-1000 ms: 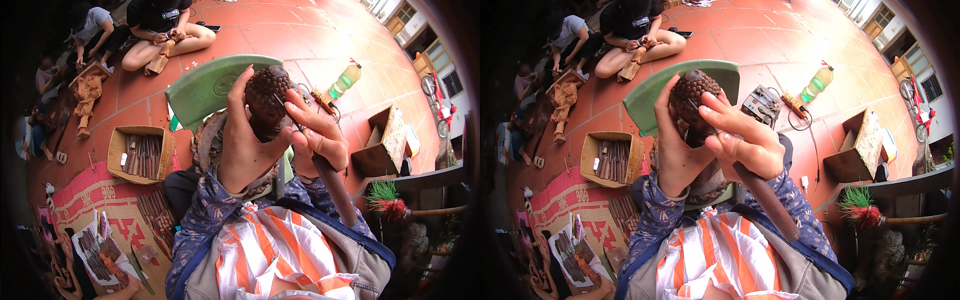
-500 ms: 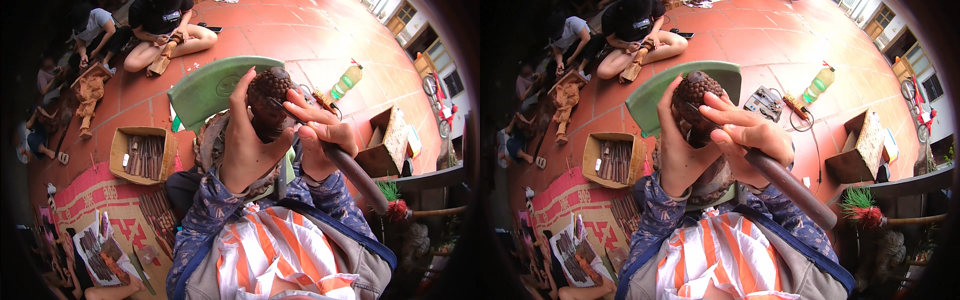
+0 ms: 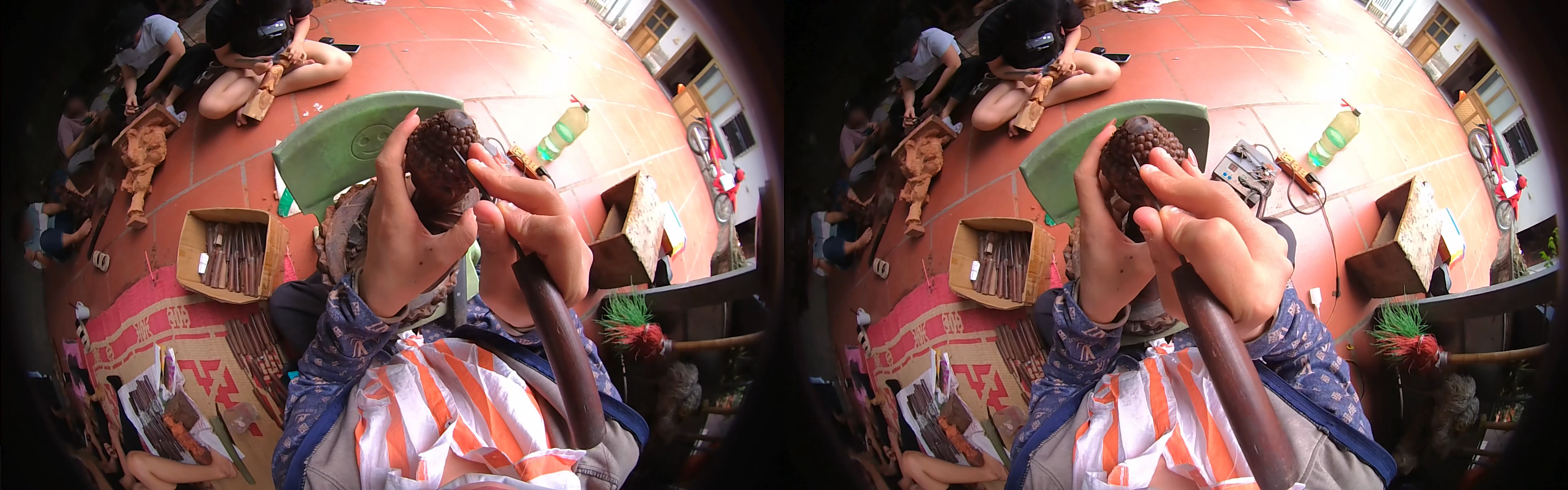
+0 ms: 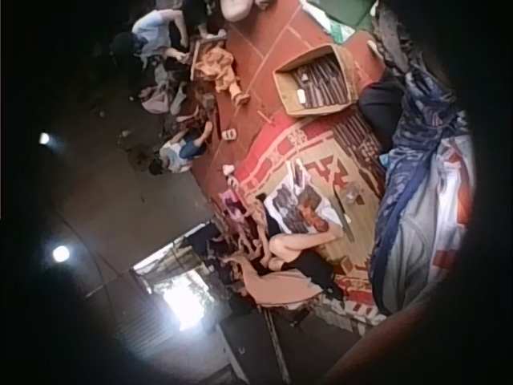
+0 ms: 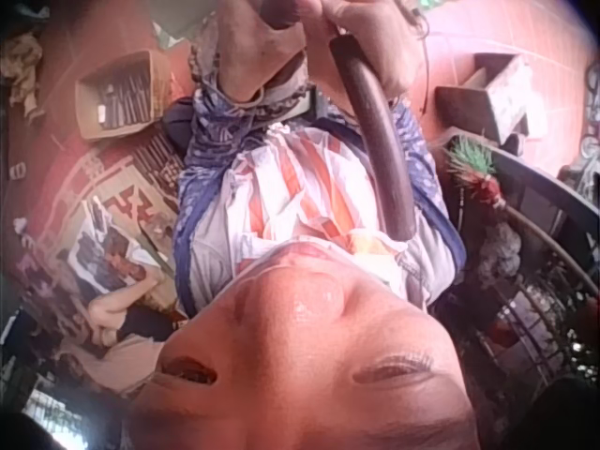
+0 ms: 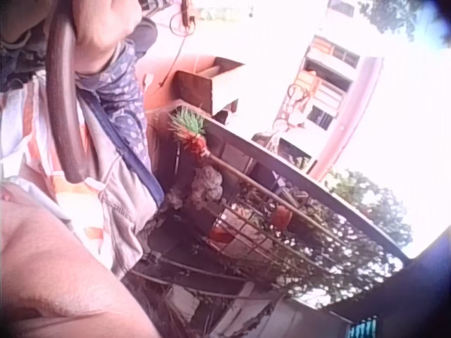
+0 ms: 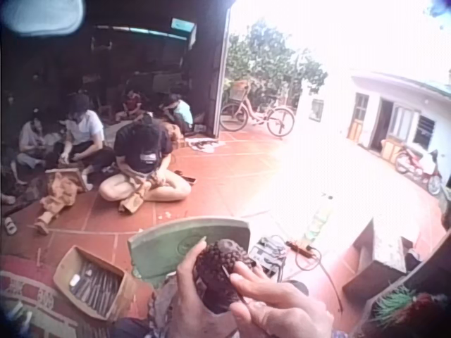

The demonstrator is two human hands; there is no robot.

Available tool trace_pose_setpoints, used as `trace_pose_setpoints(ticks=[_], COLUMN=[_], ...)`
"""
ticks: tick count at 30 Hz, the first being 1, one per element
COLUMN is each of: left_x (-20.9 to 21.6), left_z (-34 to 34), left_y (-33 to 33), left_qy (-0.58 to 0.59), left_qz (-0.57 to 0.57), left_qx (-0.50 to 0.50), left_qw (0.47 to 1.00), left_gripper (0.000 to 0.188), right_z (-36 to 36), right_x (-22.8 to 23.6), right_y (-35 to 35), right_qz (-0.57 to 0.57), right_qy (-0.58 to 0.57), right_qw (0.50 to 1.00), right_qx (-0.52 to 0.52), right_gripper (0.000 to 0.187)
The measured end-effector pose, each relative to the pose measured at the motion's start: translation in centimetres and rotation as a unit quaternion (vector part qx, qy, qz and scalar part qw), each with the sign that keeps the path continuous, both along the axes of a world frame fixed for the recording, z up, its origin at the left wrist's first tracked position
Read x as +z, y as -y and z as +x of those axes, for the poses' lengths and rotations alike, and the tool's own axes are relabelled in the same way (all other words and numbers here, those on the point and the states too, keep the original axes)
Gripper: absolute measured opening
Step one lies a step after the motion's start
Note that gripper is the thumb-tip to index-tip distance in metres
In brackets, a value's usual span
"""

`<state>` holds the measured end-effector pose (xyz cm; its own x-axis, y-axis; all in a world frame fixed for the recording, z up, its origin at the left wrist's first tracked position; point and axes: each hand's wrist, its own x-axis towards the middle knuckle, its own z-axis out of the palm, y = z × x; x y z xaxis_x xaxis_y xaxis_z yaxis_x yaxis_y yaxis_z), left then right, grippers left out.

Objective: The person carves a dark, textured wooden object using a small chisel. They hold the object in their left hand and use the chisel in their right hand to shape the surface. The person rotates the object periodically to access different areas while continuing to carve.

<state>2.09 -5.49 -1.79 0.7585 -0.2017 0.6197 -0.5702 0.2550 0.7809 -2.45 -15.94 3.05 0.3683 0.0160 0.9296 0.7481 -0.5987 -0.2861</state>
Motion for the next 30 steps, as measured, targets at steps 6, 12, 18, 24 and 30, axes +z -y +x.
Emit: trace_pose_setpoints(ticks=[6,12,18,24,30], left_x=[0.0,0.2,-0.1,0.8,-0.4], left_z=[0.0,-0.3,-0.1,-0.5,-1.2], left_y=[-0.1,0.1,0.4,0.4,-4.0], left_qy=[-0.019,-0.025,-0.004,-0.063,0.120], left_qz=[-0.013,-0.020,0.013,-0.027,0.011], left_qx=[-0.014,-0.023,0.025,-0.018,0.139], left_qw=[1.000,0.999,1.000,0.997,0.983], left_gripper=[0.082,0.082,0.083,0.090,0.074], right_z=[0.0,0.0,0.4,1.4,-0.6], right_x=[0.9,0.7,0.9,0.1,-2.7], right_y=[-0.1,-0.5,0.1,4.8,5.1], right_qz=[0.022,0.047,0.040,0.214,0.235], right_qy=[-0.015,0.004,0.008,-0.224,-0.171], right_qw=[0.999,0.999,0.999,0.894,0.882], right_qx=[0.040,0.016,-0.006,0.325,0.371], right_gripper=[0.022,0.024,0.023,0.020,0.017])
